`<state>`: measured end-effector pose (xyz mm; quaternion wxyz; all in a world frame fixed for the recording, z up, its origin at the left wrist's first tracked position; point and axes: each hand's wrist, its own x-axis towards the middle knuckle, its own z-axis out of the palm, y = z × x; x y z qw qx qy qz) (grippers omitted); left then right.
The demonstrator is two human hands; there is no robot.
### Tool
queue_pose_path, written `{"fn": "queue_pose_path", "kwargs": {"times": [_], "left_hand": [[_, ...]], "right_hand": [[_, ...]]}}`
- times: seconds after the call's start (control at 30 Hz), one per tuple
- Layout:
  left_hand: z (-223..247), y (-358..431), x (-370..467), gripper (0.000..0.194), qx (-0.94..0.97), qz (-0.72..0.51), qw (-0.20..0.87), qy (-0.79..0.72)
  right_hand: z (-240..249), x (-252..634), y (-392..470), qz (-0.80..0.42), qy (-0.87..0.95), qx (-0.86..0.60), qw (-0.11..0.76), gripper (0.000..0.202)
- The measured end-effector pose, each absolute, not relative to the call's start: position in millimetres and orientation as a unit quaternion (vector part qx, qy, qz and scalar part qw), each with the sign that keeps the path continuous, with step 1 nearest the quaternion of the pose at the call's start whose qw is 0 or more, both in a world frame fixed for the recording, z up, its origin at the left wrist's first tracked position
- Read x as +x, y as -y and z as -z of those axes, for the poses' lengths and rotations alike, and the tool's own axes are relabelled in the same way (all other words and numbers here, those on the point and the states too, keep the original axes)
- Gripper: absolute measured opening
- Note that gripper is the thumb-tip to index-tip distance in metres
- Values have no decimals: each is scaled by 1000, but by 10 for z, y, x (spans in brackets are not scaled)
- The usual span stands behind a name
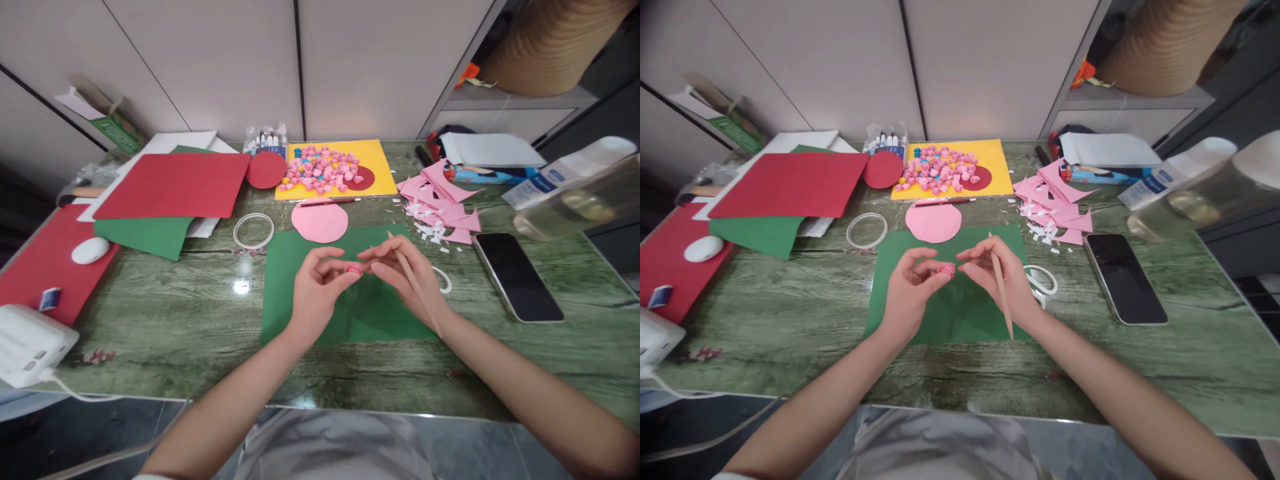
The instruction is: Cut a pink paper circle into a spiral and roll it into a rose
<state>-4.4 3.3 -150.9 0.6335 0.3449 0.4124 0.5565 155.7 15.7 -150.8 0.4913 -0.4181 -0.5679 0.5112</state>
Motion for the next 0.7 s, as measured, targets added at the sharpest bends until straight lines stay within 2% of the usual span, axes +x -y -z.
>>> {"fn": "queue_pose_path", "kwargs": {"times": [0.27,0.5,0.7], "left_hand": [[1514,-14,-43,31,363,-544,631,-418],[1586,-80,-90,30,238,-497,742,-382],[1565,-104,-92,12,154,-446,808,-352]], "right_hand": [[1514,1548,-152,-519,563,-422,486,25],[1549,1553,-146,-529,560,-418,482,22],[1563,1549,-156,-523,564,-423,479,21]]}}
